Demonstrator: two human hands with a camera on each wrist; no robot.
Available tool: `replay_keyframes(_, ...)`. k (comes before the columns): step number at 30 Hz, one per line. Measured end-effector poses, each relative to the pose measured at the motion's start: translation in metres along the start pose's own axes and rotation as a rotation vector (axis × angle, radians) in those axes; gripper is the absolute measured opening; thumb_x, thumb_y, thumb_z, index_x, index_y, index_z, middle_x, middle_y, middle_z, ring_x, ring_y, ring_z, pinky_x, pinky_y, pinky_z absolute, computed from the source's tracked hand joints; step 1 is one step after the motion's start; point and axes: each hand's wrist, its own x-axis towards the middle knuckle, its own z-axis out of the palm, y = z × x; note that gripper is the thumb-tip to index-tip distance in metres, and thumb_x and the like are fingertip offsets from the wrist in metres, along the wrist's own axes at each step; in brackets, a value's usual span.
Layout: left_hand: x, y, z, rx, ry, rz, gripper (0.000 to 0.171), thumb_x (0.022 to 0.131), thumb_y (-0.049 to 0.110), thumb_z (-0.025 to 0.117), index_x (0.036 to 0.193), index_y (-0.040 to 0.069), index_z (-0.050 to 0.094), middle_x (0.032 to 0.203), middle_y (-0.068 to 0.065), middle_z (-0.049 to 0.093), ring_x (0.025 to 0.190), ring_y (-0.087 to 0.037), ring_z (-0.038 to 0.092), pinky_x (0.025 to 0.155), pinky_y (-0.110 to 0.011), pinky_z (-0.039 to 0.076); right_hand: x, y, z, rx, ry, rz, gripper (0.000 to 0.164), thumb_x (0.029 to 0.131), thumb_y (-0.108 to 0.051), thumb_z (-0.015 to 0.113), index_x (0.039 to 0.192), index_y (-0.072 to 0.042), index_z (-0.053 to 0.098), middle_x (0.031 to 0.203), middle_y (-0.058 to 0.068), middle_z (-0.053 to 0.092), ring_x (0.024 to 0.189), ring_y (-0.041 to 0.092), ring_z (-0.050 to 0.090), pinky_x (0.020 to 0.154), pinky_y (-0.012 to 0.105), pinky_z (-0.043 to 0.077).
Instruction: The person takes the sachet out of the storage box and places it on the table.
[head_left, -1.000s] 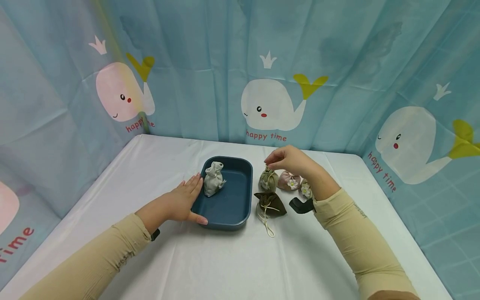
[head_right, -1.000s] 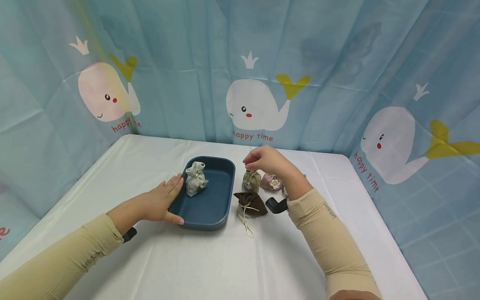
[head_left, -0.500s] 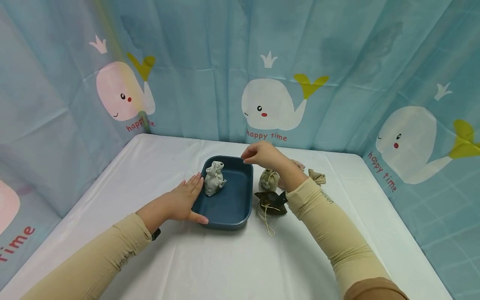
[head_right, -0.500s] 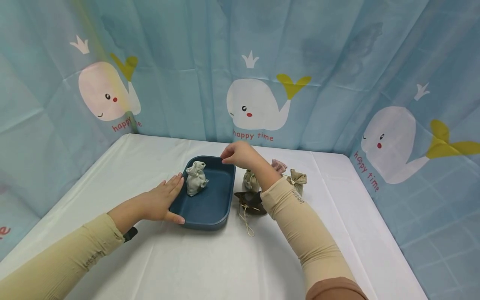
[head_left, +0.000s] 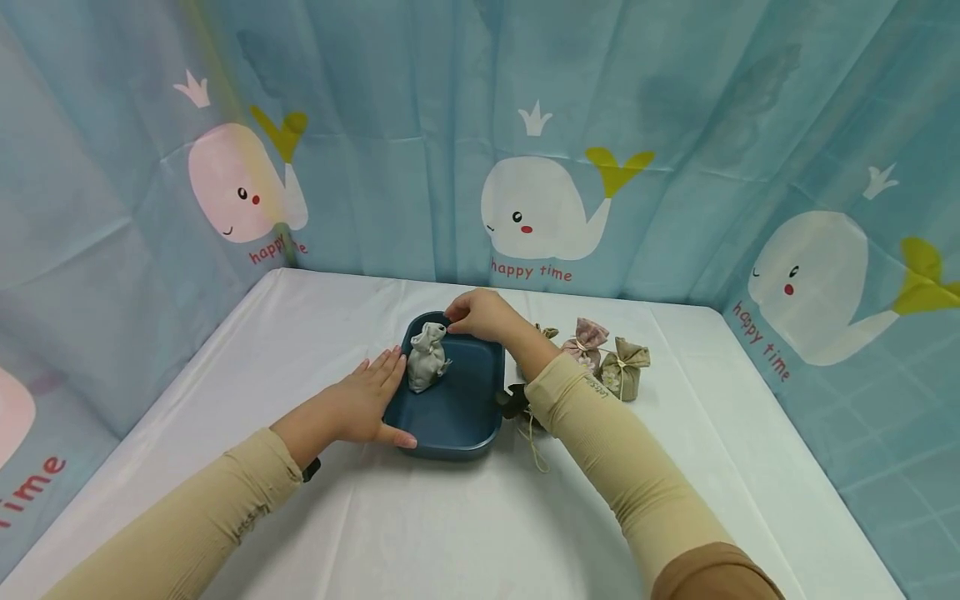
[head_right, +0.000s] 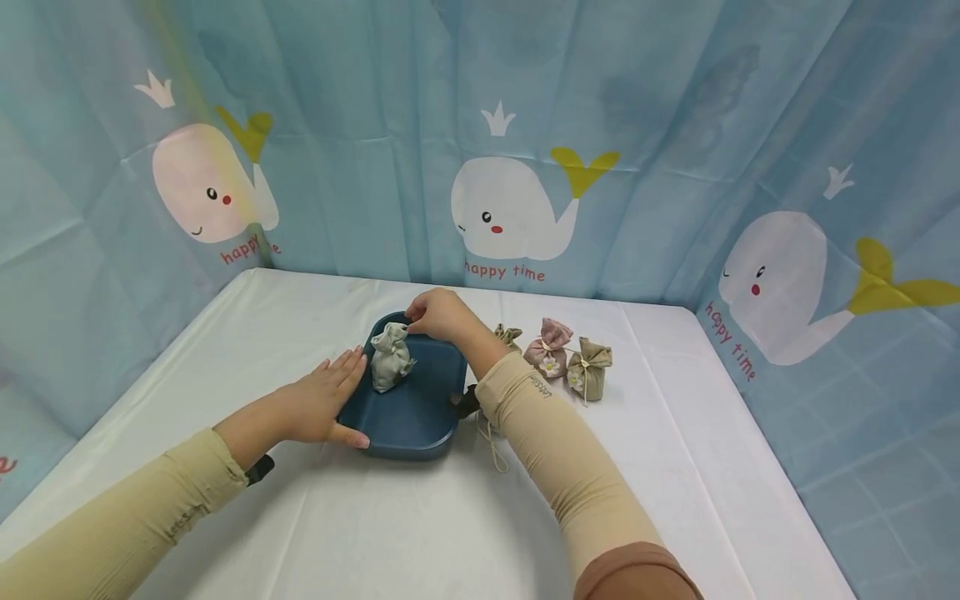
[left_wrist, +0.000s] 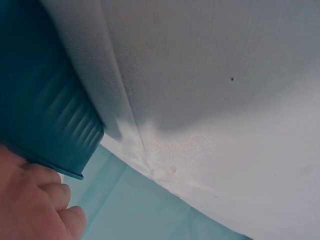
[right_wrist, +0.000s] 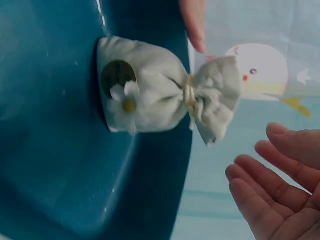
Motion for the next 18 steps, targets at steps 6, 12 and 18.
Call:
replay_keyframes(6,-0.001,0.001,-0.001,0.015,-0.002,0.006,0.127,0.061,0.087,0.041,0.146,0.000,0.004,0.152,-0.016,-0.002,0.139,-0.031,0.000,0.109,-0.053,0.008,0.008,-0.003,0.011,-0.033,0.031,0.038,0.033,0.084,-0.018,0.068,0.115,-0.009,0.065,0.108,0.005,0.065,0.101,0.018,0.058,0.087,0.031,0.046)
replay_keyframes(12,-0.002,0.002,-0.002,0.006,-0.016,-0.002,0.126,0.062,0.085,0.044,0.146,-0.001,0.005,0.152,-0.017,-0.002,0.139,-0.032,0.001,0.108,-0.054,0.008,0.015,0.000,0.021,-0.041,0.032,0.070,0.036,0.084,-0.017,0.068,0.119,-0.010,0.062,0.113,0.007,0.063,0.106,0.019,0.057,0.088,0.031,0.046)
replay_keyframes(18,-0.001,0.002,-0.004,0.004,-0.028,0.004,0.126,0.063,0.084,0.045,0.146,-0.001,0.005,0.152,-0.017,-0.003,0.139,-0.032,0.000,0.108,-0.053,0.007,0.020,0.000,0.026,-0.059,0.017,0.084,0.042,0.084,-0.016,0.068,0.124,-0.009,0.059,0.117,0.009,0.061,0.108,0.020,0.056,0.087,0.031,0.047)
